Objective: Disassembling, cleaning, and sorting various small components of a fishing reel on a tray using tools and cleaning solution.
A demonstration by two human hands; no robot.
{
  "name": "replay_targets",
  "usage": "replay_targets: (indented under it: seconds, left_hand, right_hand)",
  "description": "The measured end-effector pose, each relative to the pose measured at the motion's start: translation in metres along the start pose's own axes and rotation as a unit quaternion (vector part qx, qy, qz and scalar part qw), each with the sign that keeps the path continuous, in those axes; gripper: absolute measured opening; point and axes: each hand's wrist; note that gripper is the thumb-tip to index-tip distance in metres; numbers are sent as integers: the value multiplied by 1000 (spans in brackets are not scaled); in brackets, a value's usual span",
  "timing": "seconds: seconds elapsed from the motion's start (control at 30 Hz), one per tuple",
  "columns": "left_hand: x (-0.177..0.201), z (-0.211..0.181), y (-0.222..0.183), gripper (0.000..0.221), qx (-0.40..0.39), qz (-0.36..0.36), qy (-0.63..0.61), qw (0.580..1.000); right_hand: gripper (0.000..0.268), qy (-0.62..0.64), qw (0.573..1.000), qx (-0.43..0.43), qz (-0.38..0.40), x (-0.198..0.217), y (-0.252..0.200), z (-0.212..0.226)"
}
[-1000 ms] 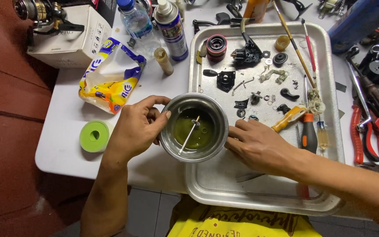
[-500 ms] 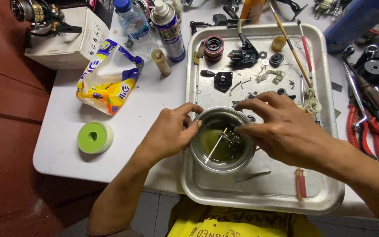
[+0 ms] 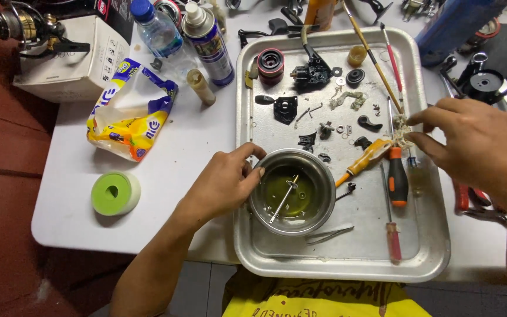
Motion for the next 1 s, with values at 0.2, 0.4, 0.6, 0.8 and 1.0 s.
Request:
replay_targets:
  seconds: [0.2,0.4,0.6,0.8,1.0]
  left_hand:
    - [-2,-4,-1,18,22,26,11,999]
    - [10,-8,-13,16,41,7,-27,999]
    - [20,-7,-22,17,85,7,-6,996]
    - [10,-1,-21,18,63,18,12,998]
    - [-4,-13,-12,20,75,51,-10,996]
  right_hand:
    - [46,-54,993,-49,89,0,-3,-4]
    - [41,-62,995,23,81,-20,9,-3]
    - [32,-55,996,60,-39,-36,8,-15]
    - [16,96,979,55,-172,-28,-9,-24]
    - [21,271,944,99,-160,-7,-21,-13]
Point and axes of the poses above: each hand's wrist, its own y-axis towards the middle knuckle, its own x-axis out of the back of the hand, z = x × y, and after that the axes turned 10 degrees about -z, right-handed
